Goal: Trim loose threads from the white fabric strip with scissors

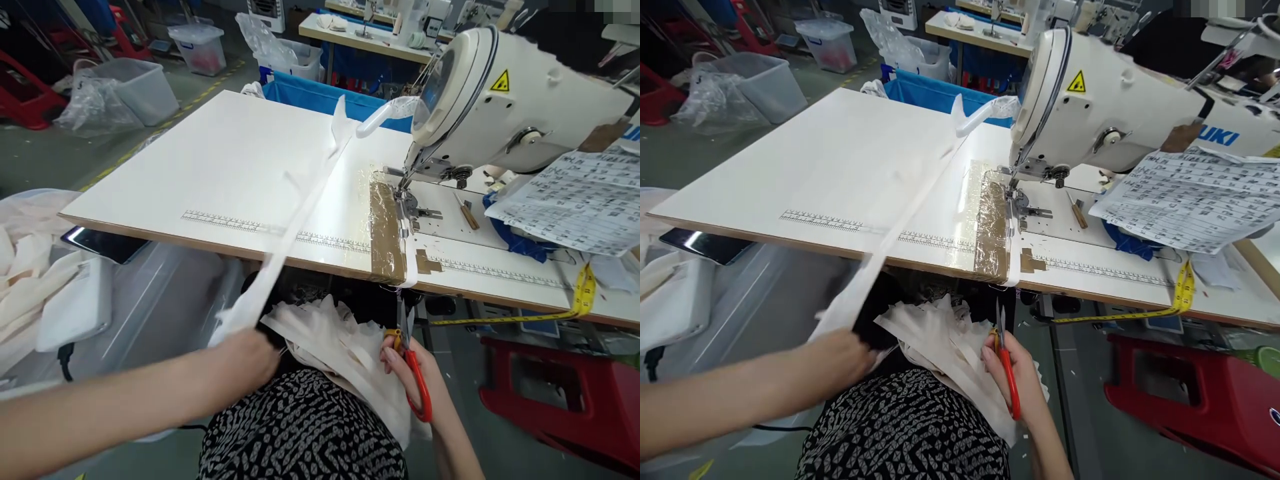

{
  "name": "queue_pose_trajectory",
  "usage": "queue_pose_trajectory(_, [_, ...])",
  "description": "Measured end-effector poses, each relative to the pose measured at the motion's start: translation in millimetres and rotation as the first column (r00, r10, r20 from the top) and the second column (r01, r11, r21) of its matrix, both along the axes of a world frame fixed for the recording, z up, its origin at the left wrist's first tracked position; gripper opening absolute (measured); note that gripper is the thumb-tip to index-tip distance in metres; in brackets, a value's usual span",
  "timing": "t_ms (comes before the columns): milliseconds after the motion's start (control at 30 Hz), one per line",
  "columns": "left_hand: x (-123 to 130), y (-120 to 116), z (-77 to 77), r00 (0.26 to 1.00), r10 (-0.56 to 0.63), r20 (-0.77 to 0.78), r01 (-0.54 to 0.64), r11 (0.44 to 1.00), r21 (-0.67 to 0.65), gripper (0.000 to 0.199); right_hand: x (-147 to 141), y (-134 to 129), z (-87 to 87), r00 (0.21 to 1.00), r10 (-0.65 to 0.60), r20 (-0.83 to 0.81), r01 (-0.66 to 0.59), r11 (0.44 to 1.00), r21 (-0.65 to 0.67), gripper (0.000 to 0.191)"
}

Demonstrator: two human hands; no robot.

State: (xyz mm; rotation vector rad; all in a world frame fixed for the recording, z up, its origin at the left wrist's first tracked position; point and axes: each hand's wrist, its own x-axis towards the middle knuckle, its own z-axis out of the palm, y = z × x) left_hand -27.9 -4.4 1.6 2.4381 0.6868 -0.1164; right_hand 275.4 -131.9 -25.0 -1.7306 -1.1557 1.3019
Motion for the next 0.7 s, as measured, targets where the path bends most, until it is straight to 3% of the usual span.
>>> queue_pose_trajectory(33, [-15, -10, -8.9, 0.998, 0.025, -0.059, -0.031, 0.994, -0.104, 0.046, 3, -2, 0.1, 1.0, 0.006, 0.001, -0.006, 1.0, -0.013, 0.037])
queue_pose_trajectory(100, [-32, -20, -13.5, 0.974, 0.14, -0.176, -0.17, 0.97, -0.172, 0.041, 4, -4, 1.0, 0.998, 0.052, -0.019, -0.052, 0.998, -0.04, 0.038])
queue_pose_trajectory(200, [-25, -14, 5.7, 0.916, 0.341, -0.212, -0.39, 0.879, -0.273, 0.037, -3, -2, 5.2, 0.978, 0.182, -0.101, -0.19, 0.979, -0.078, 0.04])
queue_pose_trajectory(267, [-7, -5, 22.1, 0.881, 0.438, -0.179, -0.467, 0.739, -0.486, 0.039, -11, 2, 10.6, 0.945, 0.299, -0.129, -0.312, 0.946, -0.089, 0.04])
queue_pose_trajectory(367, [22, 3, 34.4, 0.835, 0.531, -0.146, -0.42, 0.444, -0.792, 0.037, -21, 7, 20.4, 0.884, 0.459, -0.087, -0.467, 0.876, -0.12, 0.039])
queue_pose_trajectory(400, [30, 4, 34.8, 0.819, 0.558, -0.135, -0.386, 0.361, -0.849, 0.036, -22, 8, 23.2, 0.869, 0.491, -0.061, -0.494, 0.858, -0.142, 0.039])
queue_pose_trajectory(467, [42, 5, 31.9, 0.774, 0.622, -0.118, -0.342, 0.254, -0.905, 0.037, -21, 10, 27.5, 0.856, 0.516, 0.001, -0.507, 0.842, -0.183, 0.04])
queue_pose_trajectory(567, [53, 6, 24.0, 0.73, 0.675, -0.107, -0.337, 0.219, -0.916, 0.043, -14, 9, 30.8, 0.868, 0.491, 0.073, -0.472, 0.862, -0.186, 0.041])
queue_pose_trajectory(700, [56, 5, 16.7, 0.743, 0.661, -0.103, -0.385, 0.297, -0.874, 0.041, -3, 9, 32.7, 0.914, 0.4, 0.065, -0.386, 0.909, -0.157, 0.037])
